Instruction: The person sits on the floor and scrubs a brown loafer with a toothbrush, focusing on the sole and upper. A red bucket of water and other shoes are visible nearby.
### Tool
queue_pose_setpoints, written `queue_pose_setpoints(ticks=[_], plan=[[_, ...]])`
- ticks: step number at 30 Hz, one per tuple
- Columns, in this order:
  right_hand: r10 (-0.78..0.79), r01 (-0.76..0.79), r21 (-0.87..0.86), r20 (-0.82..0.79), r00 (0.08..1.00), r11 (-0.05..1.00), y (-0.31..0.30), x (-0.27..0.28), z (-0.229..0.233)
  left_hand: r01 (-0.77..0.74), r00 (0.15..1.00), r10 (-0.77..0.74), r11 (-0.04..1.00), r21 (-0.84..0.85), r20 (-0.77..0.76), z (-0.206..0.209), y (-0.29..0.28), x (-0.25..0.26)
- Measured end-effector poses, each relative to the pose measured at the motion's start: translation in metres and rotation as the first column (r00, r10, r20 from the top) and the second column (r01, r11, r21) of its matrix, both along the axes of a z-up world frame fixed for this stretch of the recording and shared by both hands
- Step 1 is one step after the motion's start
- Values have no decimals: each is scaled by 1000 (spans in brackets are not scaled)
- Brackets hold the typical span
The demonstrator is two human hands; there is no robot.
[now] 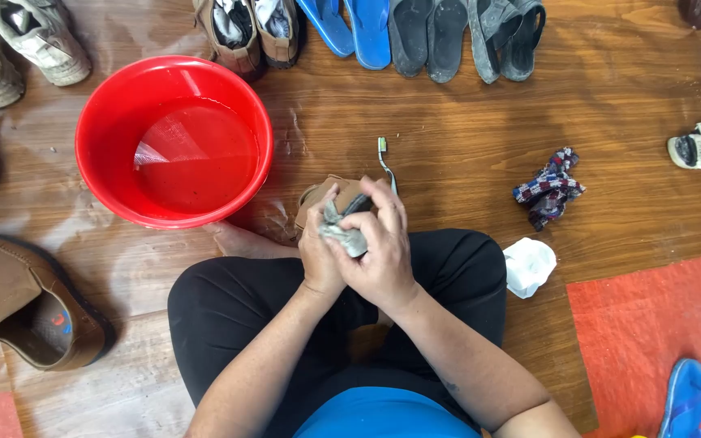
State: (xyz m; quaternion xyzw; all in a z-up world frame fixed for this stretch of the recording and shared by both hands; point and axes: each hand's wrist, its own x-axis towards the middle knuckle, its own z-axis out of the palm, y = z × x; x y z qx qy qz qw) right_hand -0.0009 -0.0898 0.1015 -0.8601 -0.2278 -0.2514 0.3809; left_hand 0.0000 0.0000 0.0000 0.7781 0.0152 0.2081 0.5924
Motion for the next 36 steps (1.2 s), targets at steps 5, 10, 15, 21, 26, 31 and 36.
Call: queue_pose_setpoints(ticks=[5,10,15,21,26,31,36], plan=[[-54,55,16,-82,995,998,-3,4,-4,9,1000,-9,1000,4,16,-11,-10,-3],[-226,265,92,-304,925,960,-27,31,-17,-52,997,52,999,-2,62,9,-12,-9],[-86,602,384,-792,605,700,-37,47,-44,-48,981,35,997,65,190,16,-12,-19],[314,452,701,-676,666,551,-29,13,-4,-37,978,26,998,54,205,2,-13,-14],[68,126,301,-557,828,945,-8,1,10,-50,988,54,998,-33,147,11,-6,-15],[-28,180,250,-512,858,951,-6,9,6,-51,991,59,996,-72,120,16,-4,-16],[-29,295,371,-579,815,880,-11,19,4,-49,989,55,998,-45,138,16,-5,-20]])
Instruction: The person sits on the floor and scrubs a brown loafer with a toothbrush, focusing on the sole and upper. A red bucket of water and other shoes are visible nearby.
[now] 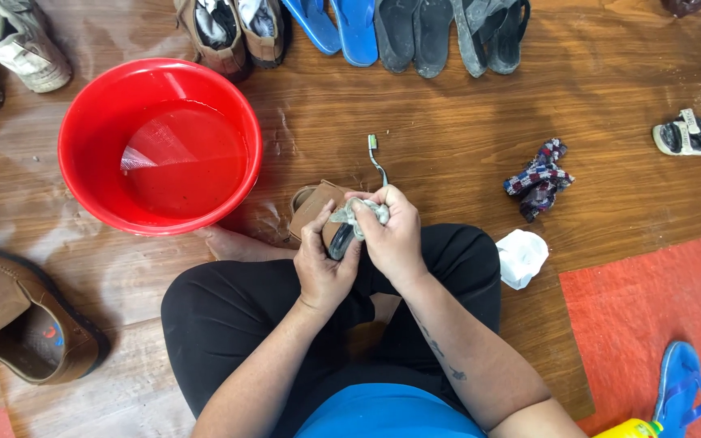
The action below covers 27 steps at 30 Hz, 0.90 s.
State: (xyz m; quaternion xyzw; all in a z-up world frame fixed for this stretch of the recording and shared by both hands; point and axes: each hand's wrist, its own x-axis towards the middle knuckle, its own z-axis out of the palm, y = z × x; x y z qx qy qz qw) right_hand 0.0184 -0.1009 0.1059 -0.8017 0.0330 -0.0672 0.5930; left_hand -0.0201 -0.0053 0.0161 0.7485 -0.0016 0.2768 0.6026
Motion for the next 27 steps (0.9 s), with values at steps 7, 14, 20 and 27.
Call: queue_pose_setpoints(ticks=[7,14,20,27], plan=[[-126,147,203,-115,985,968,-3,13,-40,-26,1000,26,1000,-5,17,6,4,-10],[-200,226,50,-309,930,973,-32,33,-123,-2,999,4,999,-40,47,-2,10,-21],[-212,305,131,-472,856,943,-48,50,-169,-94,994,81,974,-205,-72,-17,31,-18],[-120,317,451,-414,903,834,-37,25,-102,-110,964,31,951,-290,-264,-6,60,-39]])
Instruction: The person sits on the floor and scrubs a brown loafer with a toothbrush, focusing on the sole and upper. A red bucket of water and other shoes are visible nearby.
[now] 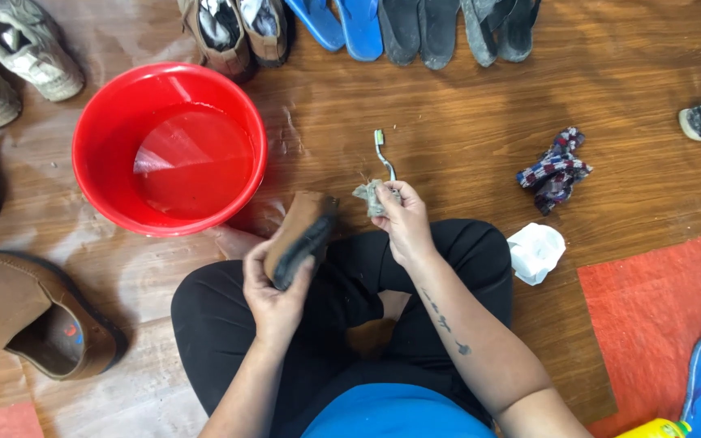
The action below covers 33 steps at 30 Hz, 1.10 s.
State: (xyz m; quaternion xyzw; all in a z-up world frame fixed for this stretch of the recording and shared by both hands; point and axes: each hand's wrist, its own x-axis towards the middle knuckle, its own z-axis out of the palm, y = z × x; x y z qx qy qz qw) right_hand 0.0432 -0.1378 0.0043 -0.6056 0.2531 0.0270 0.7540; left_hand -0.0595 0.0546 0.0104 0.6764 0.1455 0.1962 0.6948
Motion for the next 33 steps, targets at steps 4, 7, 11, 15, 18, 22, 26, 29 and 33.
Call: queue_pose_setpoints(ticks=[4,7,11,15,18,22,26,29,33], plan=[[10,-9,45,-22,1000,999,-7,-12,4,163,986,-164,986,-37,-25,-2,3,-18],[25,-25,25,-4,1000,999,-12,-19,9,243,970,-242,970,29,-22,5,2,-22],[26,-26,-9,68,997,1000,-16,-19,7,193,978,-191,981,-15,86,2,4,-18],[143,-112,-152,206,968,982,-10,-25,2,194,975,-177,973,-124,131,-3,3,-18],[385,-247,-457,238,892,854,3,-40,15,168,983,-154,973,-158,99,-17,-3,-15],[578,-177,-691,405,708,701,27,-75,72,137,989,-125,977,-160,82,-17,-3,-15],[646,-206,-713,425,634,671,46,-87,75,189,979,-179,974,-122,94,-11,-5,-19],[663,-264,-706,376,648,658,50,-84,77,196,977,-187,977,-82,102,-5,-6,-17],[642,-366,-626,292,709,688,49,-81,78,178,981,-175,983,-41,80,-2,-8,-18]])
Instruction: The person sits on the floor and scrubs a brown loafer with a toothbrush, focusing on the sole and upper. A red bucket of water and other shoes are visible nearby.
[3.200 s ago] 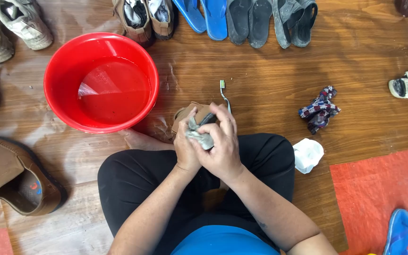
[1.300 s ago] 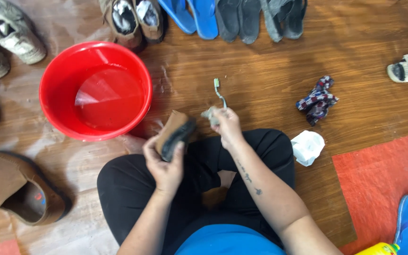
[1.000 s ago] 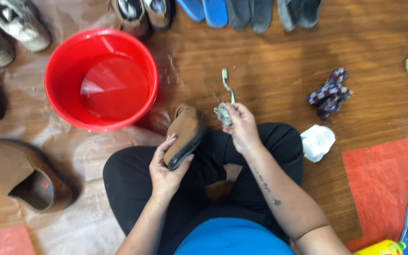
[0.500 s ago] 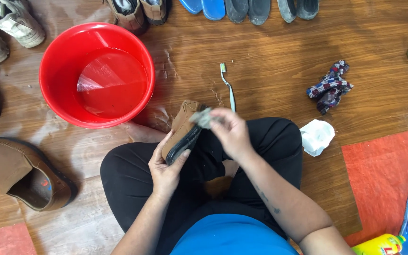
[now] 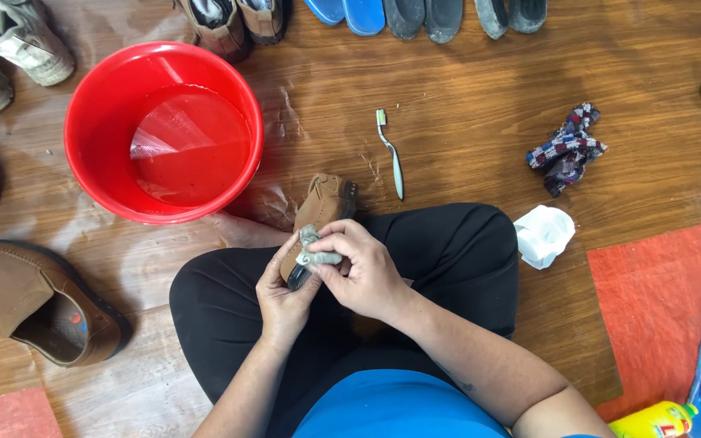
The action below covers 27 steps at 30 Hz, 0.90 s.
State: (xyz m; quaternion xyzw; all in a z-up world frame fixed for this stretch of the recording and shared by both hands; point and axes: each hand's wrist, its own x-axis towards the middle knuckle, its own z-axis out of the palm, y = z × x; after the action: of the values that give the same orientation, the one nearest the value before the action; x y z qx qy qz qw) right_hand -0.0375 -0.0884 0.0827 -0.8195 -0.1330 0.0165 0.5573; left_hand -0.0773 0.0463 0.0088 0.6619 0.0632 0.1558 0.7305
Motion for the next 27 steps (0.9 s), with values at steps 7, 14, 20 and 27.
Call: queue_pose_setpoints(ticks=[7,14,20,27], plan=[[-69,80,123,-94,993,989,-1,12,-15,-6,1000,7,999,41,-21,5,-3,2],[-260,266,9,-181,949,964,-27,41,-52,-17,999,18,1000,11,-36,-1,-1,1],[-316,377,79,-404,859,923,-26,64,-78,-46,999,45,999,-17,-30,-7,2,2],[-428,425,-143,-558,711,894,-49,97,-171,-100,992,92,990,-97,-81,-11,1,3]])
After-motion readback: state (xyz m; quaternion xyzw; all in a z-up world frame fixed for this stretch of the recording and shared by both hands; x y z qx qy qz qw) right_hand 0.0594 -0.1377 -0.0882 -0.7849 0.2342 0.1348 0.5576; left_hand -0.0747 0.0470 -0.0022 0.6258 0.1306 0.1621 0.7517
